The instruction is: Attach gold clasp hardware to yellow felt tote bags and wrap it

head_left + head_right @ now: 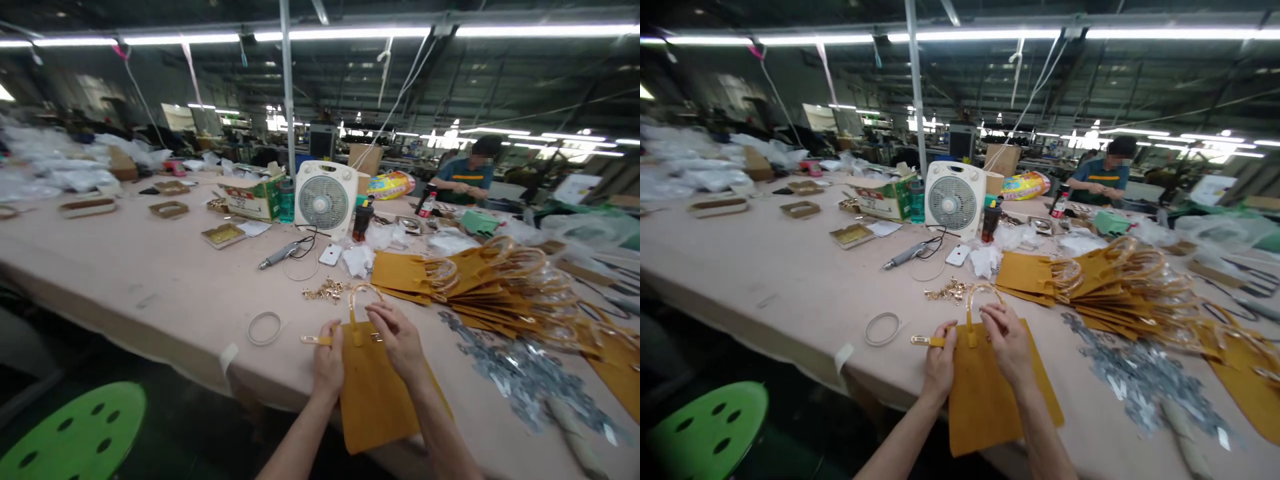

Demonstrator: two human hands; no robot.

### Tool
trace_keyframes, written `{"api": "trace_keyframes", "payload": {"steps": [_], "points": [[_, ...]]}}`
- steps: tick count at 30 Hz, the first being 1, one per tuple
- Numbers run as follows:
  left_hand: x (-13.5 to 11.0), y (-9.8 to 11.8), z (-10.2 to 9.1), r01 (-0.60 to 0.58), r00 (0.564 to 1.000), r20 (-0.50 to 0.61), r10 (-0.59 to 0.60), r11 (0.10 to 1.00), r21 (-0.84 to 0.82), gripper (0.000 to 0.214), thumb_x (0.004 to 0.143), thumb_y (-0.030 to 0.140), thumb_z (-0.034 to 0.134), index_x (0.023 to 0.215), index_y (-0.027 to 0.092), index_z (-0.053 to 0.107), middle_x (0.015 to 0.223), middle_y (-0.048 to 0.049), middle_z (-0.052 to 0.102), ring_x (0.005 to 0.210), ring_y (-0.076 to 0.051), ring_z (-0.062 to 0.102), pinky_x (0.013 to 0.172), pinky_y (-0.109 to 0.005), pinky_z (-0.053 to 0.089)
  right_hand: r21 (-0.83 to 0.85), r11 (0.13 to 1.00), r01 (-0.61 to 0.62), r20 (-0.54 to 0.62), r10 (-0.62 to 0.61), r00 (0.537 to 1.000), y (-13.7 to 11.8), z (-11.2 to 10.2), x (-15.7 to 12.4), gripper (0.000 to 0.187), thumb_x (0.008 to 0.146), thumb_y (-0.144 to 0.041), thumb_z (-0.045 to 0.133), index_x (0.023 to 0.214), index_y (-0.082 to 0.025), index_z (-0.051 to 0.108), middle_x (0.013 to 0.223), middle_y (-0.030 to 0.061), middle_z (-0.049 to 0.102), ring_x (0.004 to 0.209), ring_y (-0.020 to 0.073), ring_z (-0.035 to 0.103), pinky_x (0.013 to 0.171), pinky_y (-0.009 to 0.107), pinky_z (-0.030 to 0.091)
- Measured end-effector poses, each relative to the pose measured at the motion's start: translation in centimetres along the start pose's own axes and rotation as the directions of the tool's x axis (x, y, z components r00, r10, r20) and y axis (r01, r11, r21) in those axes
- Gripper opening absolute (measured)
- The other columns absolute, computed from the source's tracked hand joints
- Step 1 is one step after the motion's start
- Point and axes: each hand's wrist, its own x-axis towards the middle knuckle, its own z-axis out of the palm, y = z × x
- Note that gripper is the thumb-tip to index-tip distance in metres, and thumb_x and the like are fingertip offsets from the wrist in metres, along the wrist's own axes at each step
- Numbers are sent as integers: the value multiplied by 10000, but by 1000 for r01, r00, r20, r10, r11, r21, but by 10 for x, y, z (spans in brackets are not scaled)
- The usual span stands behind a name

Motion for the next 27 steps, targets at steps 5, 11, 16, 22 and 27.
{"api": "trace_keyframes", "payload": {"steps": [5, 11, 16, 22, 27], "points": [[-4, 0, -1, -4, 999, 42, 9, 994, -109, 418, 1016, 532, 472, 1190, 206, 668, 1126, -77, 754, 1038, -231, 695, 921, -326, 539, 9, 1000, -25, 2, 25, 1000, 3, 14, -55, 269, 1002, -395, 611, 1133, -233, 780, 1199, 108, 735, 1106, 254, 689, 1003, 438, 566], [-6, 0, -3, -10, 999, 31, 15, 991, -133, 394, 1017, 515, 480, 1143, 204, 684, 1106, -64, 769, 974, -215, 708, 882, -303, 541, -132, 985, 114, -34, -120, 992, 8, 31, -67, 303, 1022, -346, 592, 1269, -232, 724, 1114, 112, 729, 1032, 244, 692, 927, 410, 589], [-5, -2, -3, -35, 999, 9, 36, 997, -69, 383, 1010, 503, 490, 1130, 206, 698, 1080, -55, 769, 978, -221, 699, 884, -310, 535, -233, 959, 162, -3, -167, 986, 9, 27, -73, 270, 1036, -336, 575, 1234, -284, 751, 1009, 77, 723, 949, 225, 692, 870, 371, 583], [-5, -2, -2, -47, 999, -3, 47, 997, -57, 399, 1010, 511, 479, 1140, 199, 692, 998, -59, 758, 906, -222, 691, 825, -310, 546, -57, 997, -49, -67, 45, 997, -1, 21, -72, 250, 987, -418, 649, 1101, -245, 790, 1082, 85, 750, 1000, 235, 702, 925, 379, 577], [-6, 1, -2, -40, 999, -13, 39, 996, -83, 373, 1009, 487, 477, 1129, 207, 692, 1036, -54, 765, 952, -218, 697, 860, -306, 546, 96, 968, -232, -3, 234, 972, -1, 36, -79, 311, 923, -463, 708, 1099, -218, 786, 1045, 88, 771, 898, 223, 729, 825, 343, 610]]}}
